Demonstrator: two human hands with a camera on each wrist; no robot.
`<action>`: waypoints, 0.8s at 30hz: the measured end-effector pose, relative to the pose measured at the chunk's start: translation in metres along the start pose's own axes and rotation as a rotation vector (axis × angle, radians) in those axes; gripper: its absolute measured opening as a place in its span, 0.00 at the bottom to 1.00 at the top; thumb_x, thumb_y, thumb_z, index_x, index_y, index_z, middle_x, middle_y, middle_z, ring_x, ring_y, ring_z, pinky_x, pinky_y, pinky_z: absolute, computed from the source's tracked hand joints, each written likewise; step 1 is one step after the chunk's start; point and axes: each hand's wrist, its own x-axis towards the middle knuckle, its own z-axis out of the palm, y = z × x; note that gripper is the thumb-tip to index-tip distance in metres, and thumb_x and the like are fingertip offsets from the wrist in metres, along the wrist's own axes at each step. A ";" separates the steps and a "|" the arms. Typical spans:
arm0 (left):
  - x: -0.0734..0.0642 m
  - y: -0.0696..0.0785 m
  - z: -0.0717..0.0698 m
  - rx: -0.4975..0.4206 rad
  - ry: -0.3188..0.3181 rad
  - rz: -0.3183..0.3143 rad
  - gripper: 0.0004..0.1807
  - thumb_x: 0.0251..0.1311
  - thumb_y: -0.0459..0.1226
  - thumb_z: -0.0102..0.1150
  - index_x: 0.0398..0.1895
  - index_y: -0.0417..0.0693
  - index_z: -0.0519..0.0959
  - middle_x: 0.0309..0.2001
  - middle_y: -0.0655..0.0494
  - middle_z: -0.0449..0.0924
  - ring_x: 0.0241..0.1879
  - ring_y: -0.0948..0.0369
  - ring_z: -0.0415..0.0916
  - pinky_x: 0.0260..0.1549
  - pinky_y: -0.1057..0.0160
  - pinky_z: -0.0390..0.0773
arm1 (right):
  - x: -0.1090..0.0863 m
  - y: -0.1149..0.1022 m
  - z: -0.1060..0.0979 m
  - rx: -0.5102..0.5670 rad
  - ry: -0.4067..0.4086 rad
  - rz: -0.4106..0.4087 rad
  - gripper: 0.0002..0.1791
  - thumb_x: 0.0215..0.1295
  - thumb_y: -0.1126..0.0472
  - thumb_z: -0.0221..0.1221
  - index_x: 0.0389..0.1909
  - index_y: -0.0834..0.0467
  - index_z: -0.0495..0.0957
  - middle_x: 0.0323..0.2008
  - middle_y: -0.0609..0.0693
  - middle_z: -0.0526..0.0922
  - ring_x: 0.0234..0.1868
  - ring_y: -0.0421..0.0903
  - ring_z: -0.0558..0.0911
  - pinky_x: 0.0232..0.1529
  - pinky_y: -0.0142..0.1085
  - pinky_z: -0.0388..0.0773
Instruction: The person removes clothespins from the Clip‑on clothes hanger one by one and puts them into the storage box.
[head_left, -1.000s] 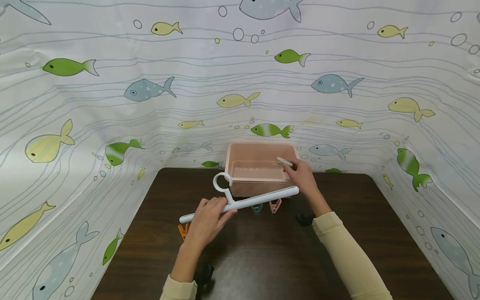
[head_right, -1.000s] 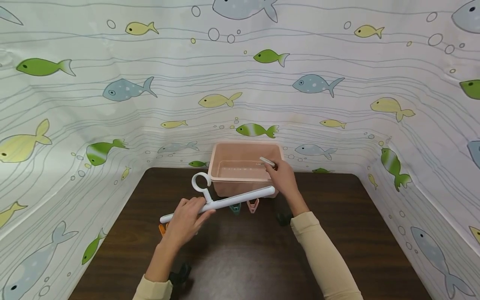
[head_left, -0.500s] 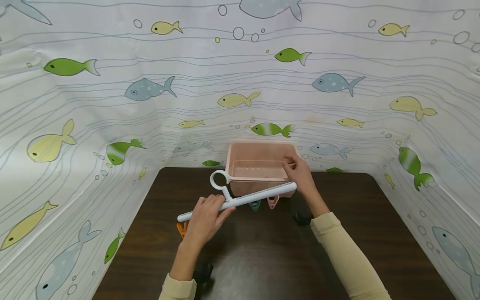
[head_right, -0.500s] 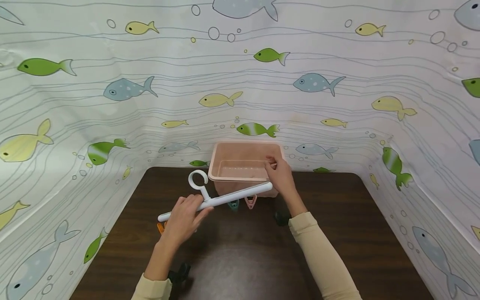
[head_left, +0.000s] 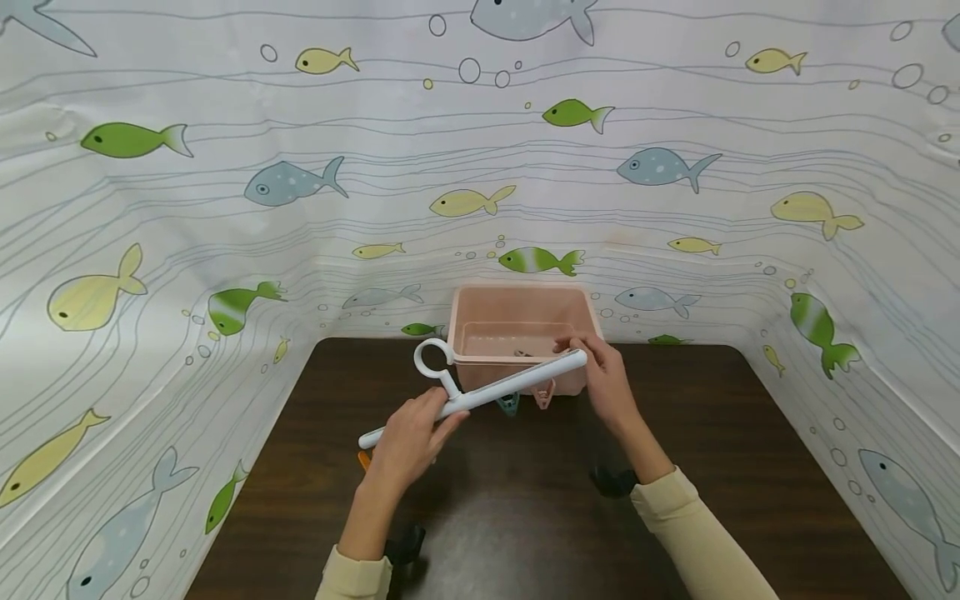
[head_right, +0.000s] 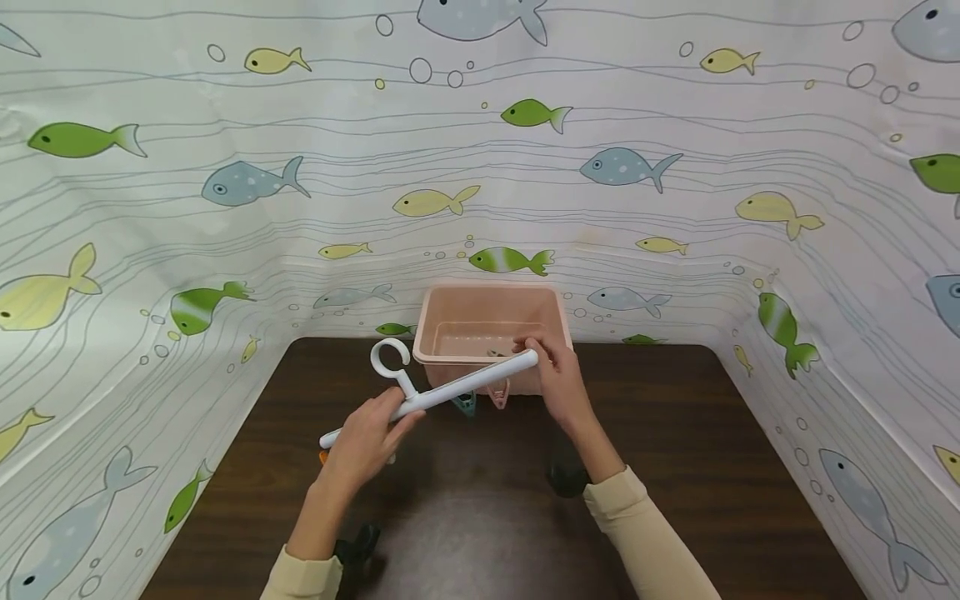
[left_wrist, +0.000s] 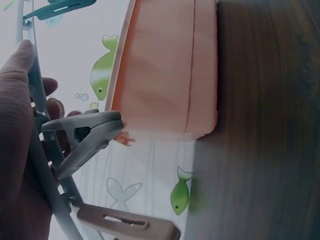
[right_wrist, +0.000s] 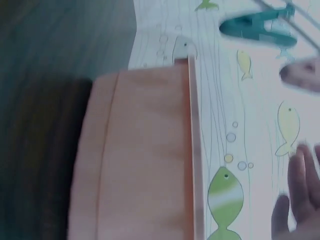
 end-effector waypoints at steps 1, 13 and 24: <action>-0.001 0.000 0.000 -0.016 -0.007 -0.013 0.16 0.71 0.49 0.69 0.44 0.50 0.75 0.35 0.62 0.73 0.31 0.62 0.70 0.34 0.60 0.75 | -0.005 -0.001 0.000 0.050 -0.052 -0.034 0.21 0.88 0.58 0.47 0.61 0.69 0.80 0.53 0.54 0.89 0.54 0.41 0.84 0.56 0.28 0.78; -0.003 0.001 0.003 -0.063 -0.018 -0.055 0.15 0.72 0.49 0.69 0.46 0.52 0.75 0.35 0.63 0.71 0.32 0.64 0.69 0.33 0.63 0.72 | -0.035 -0.005 0.017 0.099 -0.387 -0.050 0.13 0.80 0.68 0.58 0.60 0.57 0.79 0.46 0.58 0.86 0.47 0.51 0.87 0.50 0.40 0.85; -0.002 0.003 0.005 -0.074 -0.010 -0.060 0.16 0.70 0.48 0.70 0.45 0.52 0.74 0.33 0.63 0.69 0.31 0.64 0.68 0.32 0.64 0.72 | -0.044 -0.013 0.022 0.073 -0.279 0.011 0.10 0.82 0.64 0.57 0.55 0.60 0.83 0.38 0.56 0.88 0.39 0.55 0.85 0.42 0.38 0.86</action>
